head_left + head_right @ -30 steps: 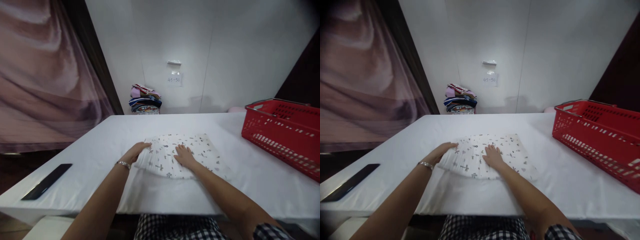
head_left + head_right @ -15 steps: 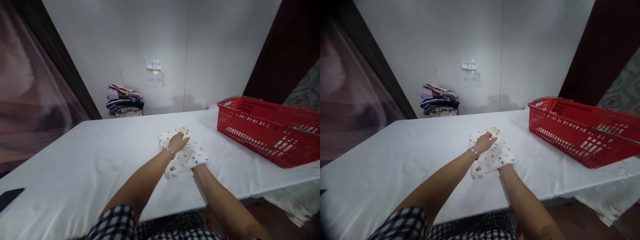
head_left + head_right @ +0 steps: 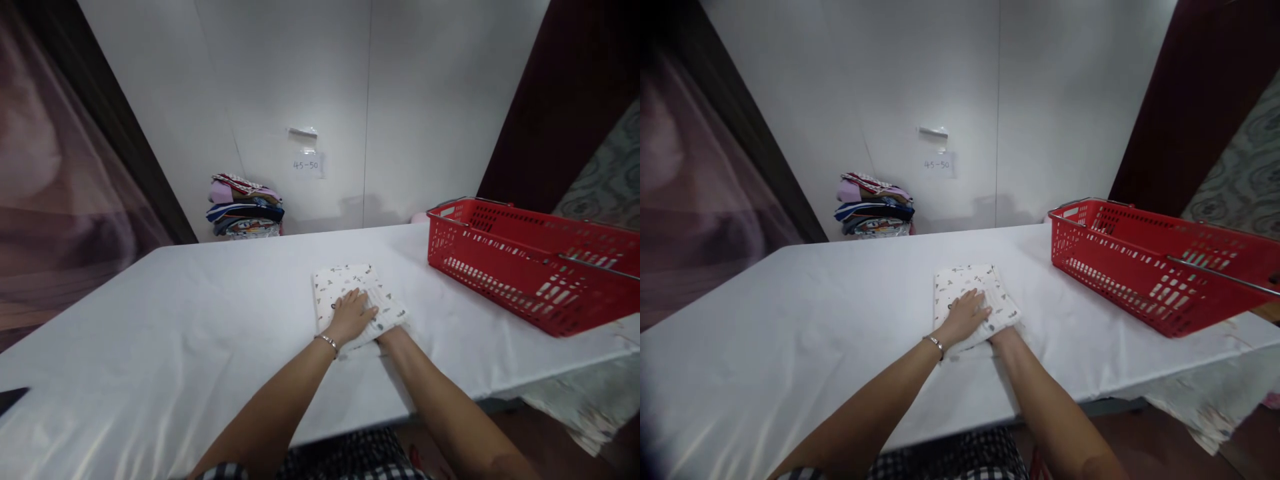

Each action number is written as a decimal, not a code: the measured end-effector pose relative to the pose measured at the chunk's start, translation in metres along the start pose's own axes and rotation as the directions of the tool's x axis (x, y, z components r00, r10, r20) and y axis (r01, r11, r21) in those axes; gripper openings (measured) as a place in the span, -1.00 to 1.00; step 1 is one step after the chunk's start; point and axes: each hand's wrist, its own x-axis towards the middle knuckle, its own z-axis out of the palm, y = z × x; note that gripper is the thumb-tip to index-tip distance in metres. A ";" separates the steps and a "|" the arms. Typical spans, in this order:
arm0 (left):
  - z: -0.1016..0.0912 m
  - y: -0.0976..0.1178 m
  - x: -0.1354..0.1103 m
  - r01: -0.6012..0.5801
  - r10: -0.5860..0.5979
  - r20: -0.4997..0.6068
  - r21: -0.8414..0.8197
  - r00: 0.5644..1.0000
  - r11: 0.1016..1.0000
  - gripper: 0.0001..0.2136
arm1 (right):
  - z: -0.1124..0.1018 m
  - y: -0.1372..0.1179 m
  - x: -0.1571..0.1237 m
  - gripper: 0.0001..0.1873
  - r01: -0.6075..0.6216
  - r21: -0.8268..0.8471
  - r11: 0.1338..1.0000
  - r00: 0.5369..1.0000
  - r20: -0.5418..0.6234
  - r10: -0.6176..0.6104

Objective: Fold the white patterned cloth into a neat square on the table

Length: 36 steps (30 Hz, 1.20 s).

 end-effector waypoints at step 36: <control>0.010 -0.073 -0.018 0.266 -0.354 -0.362 -0.271 0.863 0.925 -0.51 | -0.029 -0.015 0.117 -0.50 -0.233 -0.605 0.761 0.964 -0.039 0.264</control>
